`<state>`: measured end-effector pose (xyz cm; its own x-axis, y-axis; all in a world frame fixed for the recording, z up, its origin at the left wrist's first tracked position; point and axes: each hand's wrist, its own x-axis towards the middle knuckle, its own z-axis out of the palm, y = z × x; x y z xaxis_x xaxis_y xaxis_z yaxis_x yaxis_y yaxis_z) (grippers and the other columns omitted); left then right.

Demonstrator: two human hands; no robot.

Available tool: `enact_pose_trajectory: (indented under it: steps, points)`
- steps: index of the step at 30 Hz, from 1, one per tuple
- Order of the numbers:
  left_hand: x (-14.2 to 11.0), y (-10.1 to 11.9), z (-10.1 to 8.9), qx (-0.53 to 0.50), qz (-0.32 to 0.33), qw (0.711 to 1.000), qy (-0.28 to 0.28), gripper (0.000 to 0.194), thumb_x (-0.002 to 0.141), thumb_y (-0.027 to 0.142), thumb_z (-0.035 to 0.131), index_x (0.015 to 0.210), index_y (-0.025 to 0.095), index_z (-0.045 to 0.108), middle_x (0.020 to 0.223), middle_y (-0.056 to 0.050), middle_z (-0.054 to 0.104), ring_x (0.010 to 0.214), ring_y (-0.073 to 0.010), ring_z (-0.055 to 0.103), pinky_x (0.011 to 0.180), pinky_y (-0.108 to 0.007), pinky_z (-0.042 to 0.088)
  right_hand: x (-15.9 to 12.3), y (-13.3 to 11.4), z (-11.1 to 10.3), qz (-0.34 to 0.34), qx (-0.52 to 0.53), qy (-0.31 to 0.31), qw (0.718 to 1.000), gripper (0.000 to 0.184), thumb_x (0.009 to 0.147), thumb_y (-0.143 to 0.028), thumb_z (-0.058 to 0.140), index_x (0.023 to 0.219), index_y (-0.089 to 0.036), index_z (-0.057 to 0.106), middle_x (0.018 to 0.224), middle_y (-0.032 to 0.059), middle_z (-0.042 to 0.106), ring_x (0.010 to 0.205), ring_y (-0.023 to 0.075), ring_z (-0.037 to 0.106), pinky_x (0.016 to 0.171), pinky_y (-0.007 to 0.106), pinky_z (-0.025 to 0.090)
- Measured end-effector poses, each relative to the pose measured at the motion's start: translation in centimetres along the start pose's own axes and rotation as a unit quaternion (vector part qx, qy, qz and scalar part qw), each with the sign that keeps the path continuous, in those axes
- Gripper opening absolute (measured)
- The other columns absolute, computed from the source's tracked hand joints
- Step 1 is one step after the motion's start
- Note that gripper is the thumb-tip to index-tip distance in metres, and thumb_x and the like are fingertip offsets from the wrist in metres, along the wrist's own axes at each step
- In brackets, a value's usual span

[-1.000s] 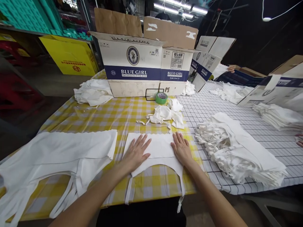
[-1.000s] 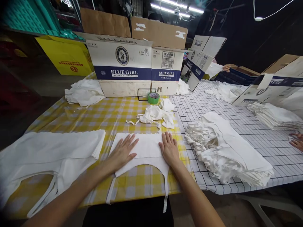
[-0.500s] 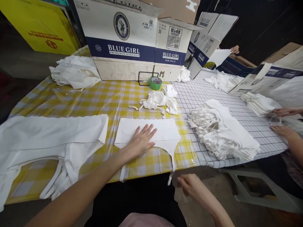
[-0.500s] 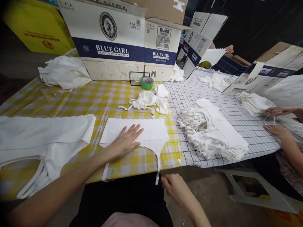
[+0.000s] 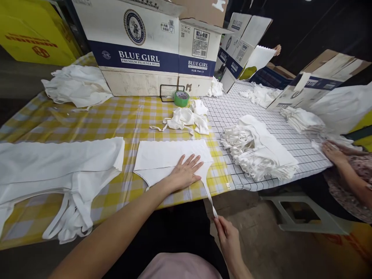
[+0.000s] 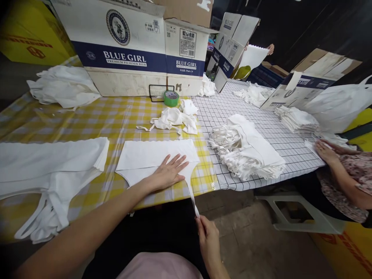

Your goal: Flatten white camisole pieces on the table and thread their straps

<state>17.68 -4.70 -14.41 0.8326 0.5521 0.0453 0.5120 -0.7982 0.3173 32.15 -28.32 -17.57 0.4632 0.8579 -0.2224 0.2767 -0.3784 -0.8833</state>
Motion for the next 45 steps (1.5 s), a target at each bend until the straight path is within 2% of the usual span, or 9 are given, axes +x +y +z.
enact_pose_trajectory:
  steps: [5, 9, 13, 16, 20, 26, 34, 41, 45]
  points:
    - [0.3, 0.1, -0.1, 0.001, -0.002, 1.000, -0.008, 0.058, 0.087, 0.049, 0.035, 0.140, 0.030, 0.021, 0.150, -0.001, 0.013, 0.137, -0.0230, 0.006, 0.109, -0.048, -0.002, -1.2, 1.7, -1.1, 0.162, 0.239, -0.086, 0.954, 0.036, 0.083, -0.053, 0.047, 0.082, -0.020, 0.063, 0.046, -0.0092, 0.021, 0.037, 0.0055, 0.016, 0.036, 0.019, 0.020]
    - [0.3, 0.0, 0.0, 0.004, 0.002, 1.000, -0.009, 0.058, 0.087, 0.050, 0.033, 0.140, 0.029, 0.021, 0.150, -0.001, 0.011, 0.137, -0.0223, 0.005, 0.109, -0.047, -0.002, -1.9, 2.8, -1.5, 0.227, 0.343, -0.179, 0.894, 0.037, 0.083, -0.049, 0.051, 0.107, -0.023, 0.057, 0.054, -0.0084, 0.033, 0.036, 0.0028, 0.019, 0.032, 0.015, 0.019]
    - [0.3, -0.1, 0.2, 0.004, 0.001, 1.000, -0.008, 0.058, 0.088, 0.051, 0.032, 0.140, 0.029, 0.020, 0.150, -0.001, 0.011, 0.137, -0.0224, 0.005, 0.109, -0.048, -0.003, -1.4, 4.9, -1.7, 0.219, 0.212, -0.147, 0.941, 0.042, 0.076, -0.048, 0.059, 0.109, -0.022, 0.058, 0.094, 0.0062, 0.059, 0.074, 0.0153, 0.058, 0.052, 0.023, 0.046]
    - [0.3, 0.0, 0.0, 0.002, 0.002, 1.000, -0.012, 0.058, 0.088, 0.051, 0.032, 0.140, 0.029, 0.020, 0.150, -0.001, 0.011, 0.137, -0.0225, 0.005, 0.108, -0.048, -0.002, 0.5, 5.0, -1.3, 0.108, 0.081, -0.053, 0.990, 0.053, 0.071, -0.045, 0.066, 0.118, -0.024, 0.053, 0.125, 0.0090, 0.048, 0.111, 0.0256, 0.049, 0.080, 0.034, 0.048]
    - [0.2, 0.2, -0.2, 0.002, -0.001, 1.000, -0.016, 0.058, 0.087, 0.050, 0.034, 0.140, 0.030, 0.021, 0.150, -0.001, 0.012, 0.137, -0.0226, 0.004, 0.108, -0.049, -0.001, 3.6, 2.0, 0.9, -0.017, 0.071, -0.061, 0.995, 0.056, 0.080, -0.044, 0.056, 0.130, -0.025, 0.040, 0.137, 0.0077, 0.038, 0.126, 0.0252, 0.036, 0.098, 0.038, 0.037]
    - [0.1, 0.4, -0.4, 0.002, -0.008, 1.000, -0.010, 0.058, 0.086, 0.049, 0.036, 0.139, 0.030, 0.023, 0.150, -0.002, 0.014, 0.137, -0.0218, 0.006, 0.109, -0.048, -0.001, 5.1, -0.1, 3.8, -0.059, 0.113, -0.102, 0.987, 0.034, 0.082, -0.044, 0.053, 0.105, -0.020, 0.061, 0.107, 0.0075, 0.061, 0.108, 0.0247, 0.051, 0.095, 0.039, 0.037]
    - [0.1, 0.4, -0.5, -0.009, -0.004, 1.000, -0.015, 0.058, 0.087, 0.050, 0.034, 0.140, 0.030, 0.021, 0.150, -0.002, 0.013, 0.137, -0.0220, 0.006, 0.108, -0.048, -0.002, 0.8, 2.4, 0.3, 0.001, 0.084, -0.081, 0.993, 0.034, 0.084, -0.046, 0.049, 0.068, -0.018, 0.061, 0.066, 0.0019, 0.057, 0.076, 0.0203, 0.055, 0.073, 0.029, 0.039]
    - [0.2, -0.3, 0.0, -0.002, 0.007, 1.000, -0.005, 0.058, 0.087, 0.050, 0.034, 0.140, 0.031, 0.020, 0.150, 0.000, 0.012, 0.137, -0.0217, 0.005, 0.109, -0.047, -0.001, -3.9, 1.2, -2.4, 0.053, 0.224, -0.092, 0.969, 0.041, 0.083, -0.042, 0.053, 0.122, -0.028, 0.050, 0.059, -0.0013, 0.057, 0.062, 0.0198, 0.055, 0.067, 0.034, 0.043]
    - [-0.1, 1.3, -0.2, 0.001, -0.024, 0.999, 0.034, 0.060, 0.087, 0.039, 0.040, 0.141, 0.022, 0.020, 0.149, -0.008, 0.014, 0.137, -0.0238, 0.009, 0.109, -0.048, 0.005, -4.3, -2.3, -4.1, 0.049, 0.328, -0.152, 0.931, 0.024, 0.080, -0.038, 0.055, 0.097, -0.024, 0.065, 0.071, 0.0064, 0.068, 0.072, 0.0249, 0.063, 0.074, 0.041, 0.044]
